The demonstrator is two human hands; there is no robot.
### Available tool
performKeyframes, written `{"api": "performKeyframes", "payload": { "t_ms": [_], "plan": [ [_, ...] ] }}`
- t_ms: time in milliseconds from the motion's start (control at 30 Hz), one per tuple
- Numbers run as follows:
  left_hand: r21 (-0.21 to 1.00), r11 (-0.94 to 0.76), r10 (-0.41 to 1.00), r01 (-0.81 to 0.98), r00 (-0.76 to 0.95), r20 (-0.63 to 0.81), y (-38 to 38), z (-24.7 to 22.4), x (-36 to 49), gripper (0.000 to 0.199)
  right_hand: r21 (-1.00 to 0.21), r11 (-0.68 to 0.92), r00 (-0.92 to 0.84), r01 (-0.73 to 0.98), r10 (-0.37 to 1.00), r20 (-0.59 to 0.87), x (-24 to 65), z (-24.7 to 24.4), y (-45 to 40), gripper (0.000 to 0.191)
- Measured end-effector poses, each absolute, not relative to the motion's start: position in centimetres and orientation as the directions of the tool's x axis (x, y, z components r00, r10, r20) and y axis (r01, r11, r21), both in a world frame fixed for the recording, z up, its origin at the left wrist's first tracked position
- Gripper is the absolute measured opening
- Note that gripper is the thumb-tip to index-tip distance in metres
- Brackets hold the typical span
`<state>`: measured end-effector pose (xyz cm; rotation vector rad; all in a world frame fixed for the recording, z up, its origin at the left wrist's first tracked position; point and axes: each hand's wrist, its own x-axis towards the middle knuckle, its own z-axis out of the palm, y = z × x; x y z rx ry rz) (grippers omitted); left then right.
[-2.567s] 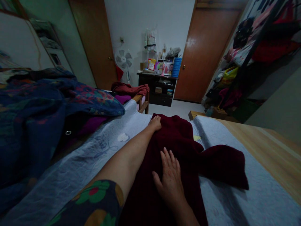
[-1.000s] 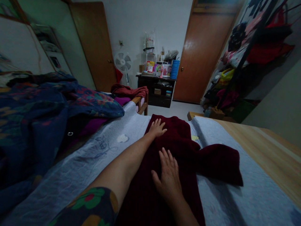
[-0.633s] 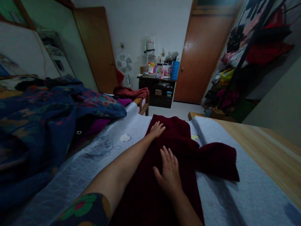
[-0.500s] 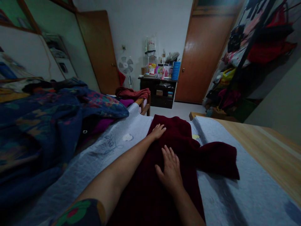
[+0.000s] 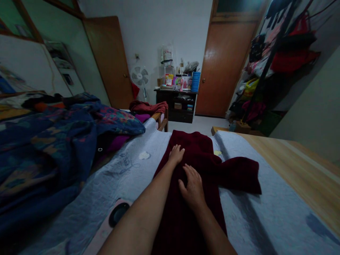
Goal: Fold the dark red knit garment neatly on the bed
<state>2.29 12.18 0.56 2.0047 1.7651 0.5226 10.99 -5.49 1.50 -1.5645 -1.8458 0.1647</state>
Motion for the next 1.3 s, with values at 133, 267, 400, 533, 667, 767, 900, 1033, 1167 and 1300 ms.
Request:
{"api": "performKeyframes", "payload": {
  "t_ms": [133, 267, 400, 533, 667, 767, 900, 1033, 1167, 1300],
  "plan": [
    [0.525, -0.161, 0.984, 0.836, 0.174, 0.026, 11.5, 0.5, 2.1, 0.049, -0.554, 0.275, -0.002, 0.786, 0.897, 0.443, 11.2, 1.5, -5.3, 0.045],
    [0.518, -0.187, 0.979, 0.835, 0.201, 0.030, 11.1, 0.8, 1.9, 0.047, -0.567, 0.291, 0.008, 0.771, 0.886, 0.465, 11.3, 1.5, -5.3, 0.045],
    [0.533, -0.185, 0.980, 0.825, 0.196, 0.036, 10.8, 0.8, 1.8, 0.048, -0.583, 0.289, 0.020, 0.760, 0.885, 0.465, 11.2, 1.6, -5.3, 0.043],
    [0.547, -0.174, 0.983, 0.819, 0.182, 0.040, 10.8, 0.9, 1.9, 0.049, -0.597, 0.264, 0.039, 0.757, 0.895, 0.445, 11.2, 2.0, -5.3, 0.039],
    [0.556, -0.180, 0.982, 0.812, 0.177, 0.059, 10.7, 1.1, 1.9, 0.049, -0.600, 0.240, 0.038, 0.763, 0.910, 0.412, 11.4, 2.6, -5.2, 0.033],
    [0.558, -0.178, 0.983, 0.811, 0.172, 0.065, 10.4, 1.3, 1.8, 0.048, -0.606, 0.233, 0.035, 0.761, 0.918, 0.396, 11.9, 3.1, -5.0, 0.028],
    [0.552, -0.199, 0.980, 0.810, 0.174, 0.098, 10.3, 1.2, 1.8, 0.047, -0.639, 0.234, 0.015, 0.733, 0.933, 0.359, 13.5, 4.2, -4.7, 0.023],
    [0.567, -0.213, 0.977, 0.796, 0.158, 0.145, 10.4, 0.9, 1.8, 0.046, -0.673, 0.225, 0.106, 0.704, 0.905, 0.413, 16.4, 5.6, -4.5, 0.023],
    [0.575, -0.220, 0.974, 0.788, 0.148, 0.171, 10.4, 0.9, 1.8, 0.046, -0.529, 0.152, 0.209, 0.835, 0.801, 0.561, 19.6, 6.5, -4.4, 0.024],
    [0.588, -0.217, 0.974, 0.779, 0.137, 0.178, 10.3, 1.1, 1.8, 0.044, -0.340, -0.095, 0.302, 0.936, 0.715, 0.630, 22.1, 5.9, -4.3, 0.040]
  ]
}}
